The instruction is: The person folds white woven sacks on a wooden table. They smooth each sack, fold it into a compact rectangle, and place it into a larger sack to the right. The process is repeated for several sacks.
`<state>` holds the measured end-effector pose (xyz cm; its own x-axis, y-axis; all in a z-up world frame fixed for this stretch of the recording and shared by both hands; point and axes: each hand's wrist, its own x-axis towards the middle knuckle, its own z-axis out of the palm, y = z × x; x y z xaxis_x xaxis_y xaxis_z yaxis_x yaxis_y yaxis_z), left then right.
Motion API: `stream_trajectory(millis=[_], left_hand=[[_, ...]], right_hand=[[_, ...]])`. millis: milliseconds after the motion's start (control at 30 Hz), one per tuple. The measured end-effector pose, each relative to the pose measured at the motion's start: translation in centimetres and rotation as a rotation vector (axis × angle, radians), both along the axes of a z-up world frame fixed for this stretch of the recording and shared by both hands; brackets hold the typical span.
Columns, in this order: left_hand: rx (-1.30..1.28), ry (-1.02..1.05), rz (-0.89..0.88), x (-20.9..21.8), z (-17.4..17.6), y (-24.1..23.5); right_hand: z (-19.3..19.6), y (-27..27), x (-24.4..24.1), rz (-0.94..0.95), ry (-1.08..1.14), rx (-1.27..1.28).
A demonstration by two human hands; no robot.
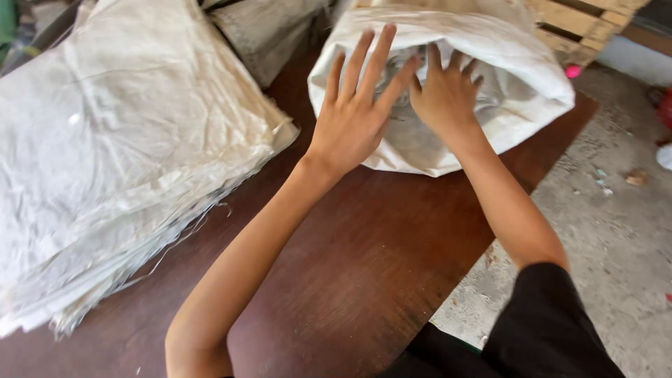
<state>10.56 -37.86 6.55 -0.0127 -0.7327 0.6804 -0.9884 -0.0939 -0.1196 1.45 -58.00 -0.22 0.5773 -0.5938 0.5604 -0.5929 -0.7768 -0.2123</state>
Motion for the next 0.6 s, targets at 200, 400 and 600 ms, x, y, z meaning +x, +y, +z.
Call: stream_trajectory(millis=[200, 400, 600], left_hand=[[0.119, 0.044, 0.176, 3.1, -1.5, 10.9], [0.150, 0.274, 0.453, 7.2, -2.2, 23.5], [0.255, 0.465, 0.896, 8.9, -2.7, 33.2]], right_hand=[[2.9, 13.5, -2.8, 0.381, 0.251, 0.057], [2.5, 21.0, 4.5, 0.881, 0.200, -0.070], [1.1, 22.1, 14.0, 1.004, 0.008, -0.452]])
